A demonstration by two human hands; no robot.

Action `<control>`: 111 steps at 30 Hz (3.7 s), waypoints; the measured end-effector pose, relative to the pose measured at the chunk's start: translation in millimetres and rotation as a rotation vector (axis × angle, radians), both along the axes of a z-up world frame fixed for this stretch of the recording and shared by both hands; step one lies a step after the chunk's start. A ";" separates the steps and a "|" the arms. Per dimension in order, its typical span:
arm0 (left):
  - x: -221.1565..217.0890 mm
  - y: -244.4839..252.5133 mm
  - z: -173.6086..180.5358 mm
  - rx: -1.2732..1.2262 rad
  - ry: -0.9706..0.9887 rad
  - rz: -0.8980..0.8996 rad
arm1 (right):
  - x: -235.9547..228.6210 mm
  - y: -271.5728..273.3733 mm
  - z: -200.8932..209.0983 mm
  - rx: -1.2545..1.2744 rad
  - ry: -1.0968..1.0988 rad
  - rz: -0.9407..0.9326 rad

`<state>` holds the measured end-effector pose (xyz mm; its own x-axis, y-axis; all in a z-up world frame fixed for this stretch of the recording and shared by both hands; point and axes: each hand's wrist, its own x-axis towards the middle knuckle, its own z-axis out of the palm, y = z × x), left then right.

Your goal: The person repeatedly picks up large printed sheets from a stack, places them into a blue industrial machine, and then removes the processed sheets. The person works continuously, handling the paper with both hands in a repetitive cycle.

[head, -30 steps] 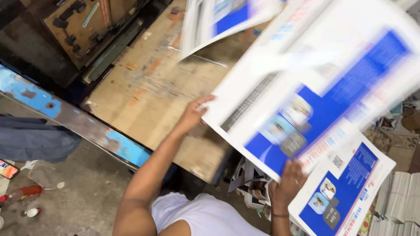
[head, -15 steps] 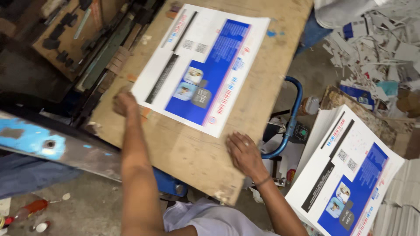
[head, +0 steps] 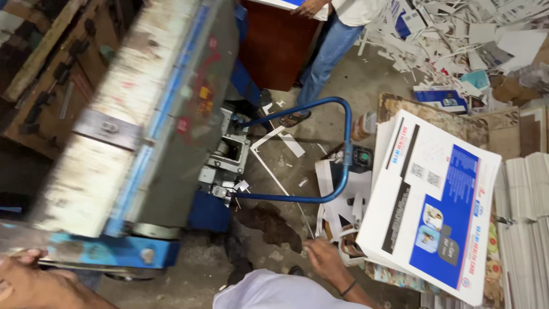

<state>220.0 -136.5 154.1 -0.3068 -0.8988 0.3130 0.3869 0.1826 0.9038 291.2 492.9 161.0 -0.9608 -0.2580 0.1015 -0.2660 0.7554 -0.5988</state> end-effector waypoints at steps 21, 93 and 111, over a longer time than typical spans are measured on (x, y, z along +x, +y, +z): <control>8.0 669.6 -113.9 -0.541 -0.695 -1.498 | 101.7 272.3 -47.8 0.494 0.118 -0.734; -18.3 614.3 -95.8 -0.339 -0.252 -1.559 | 85.4 350.1 9.1 0.400 0.000 -1.089; -22.7 516.4 151.1 -0.541 0.205 -1.455 | 85.1 184.2 -15.6 0.053 0.561 -0.655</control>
<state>197.3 379.9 305.2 -0.6918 0.3492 0.6321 0.6166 -0.1700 0.7687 376.4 677.2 145.4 -0.7292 0.3127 0.6087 -0.0131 0.8829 -0.4693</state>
